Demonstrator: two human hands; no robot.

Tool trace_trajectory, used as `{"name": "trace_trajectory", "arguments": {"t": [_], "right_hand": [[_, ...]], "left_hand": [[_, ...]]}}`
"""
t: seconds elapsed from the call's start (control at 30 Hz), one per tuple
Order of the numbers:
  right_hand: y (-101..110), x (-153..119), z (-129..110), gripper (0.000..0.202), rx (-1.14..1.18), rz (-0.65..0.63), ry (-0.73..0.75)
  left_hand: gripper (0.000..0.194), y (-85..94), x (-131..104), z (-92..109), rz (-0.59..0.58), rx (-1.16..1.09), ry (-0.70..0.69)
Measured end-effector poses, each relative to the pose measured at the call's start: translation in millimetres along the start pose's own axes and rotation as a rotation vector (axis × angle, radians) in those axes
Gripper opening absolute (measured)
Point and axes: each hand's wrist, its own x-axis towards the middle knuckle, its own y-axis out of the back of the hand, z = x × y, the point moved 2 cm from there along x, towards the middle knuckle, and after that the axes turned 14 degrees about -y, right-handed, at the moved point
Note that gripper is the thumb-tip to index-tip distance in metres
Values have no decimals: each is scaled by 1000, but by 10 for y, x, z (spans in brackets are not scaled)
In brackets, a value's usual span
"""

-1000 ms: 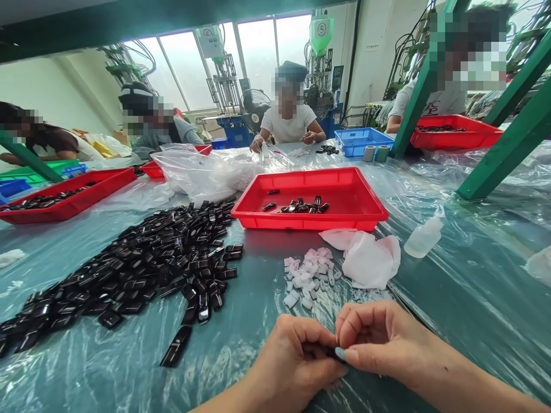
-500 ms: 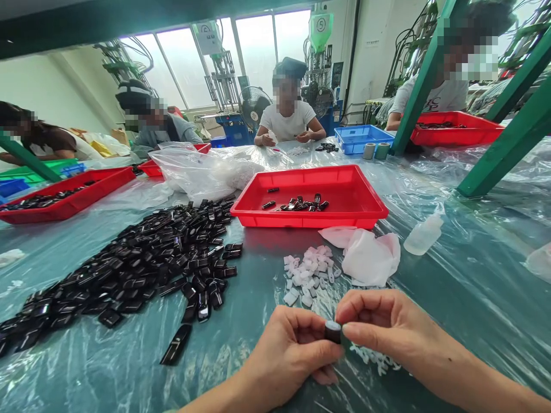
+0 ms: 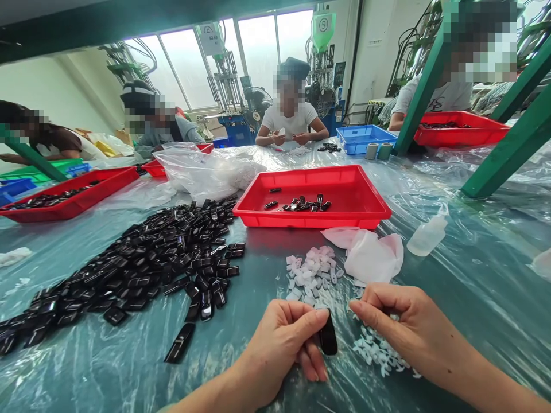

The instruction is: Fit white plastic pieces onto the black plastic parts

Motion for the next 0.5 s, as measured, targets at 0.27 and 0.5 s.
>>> {"name": "trace_trajectory", "arguments": {"t": [0.27, 0.5], "right_hand": [[-9, -31, -69, 9, -50, -128, 111], [-68, -81, -33, 25, -83, -135, 222]], "left_hand": [[33, -6, -11, 16, -12, -1, -26], [32, 5, -16, 3, -15, -21, -31]]}}
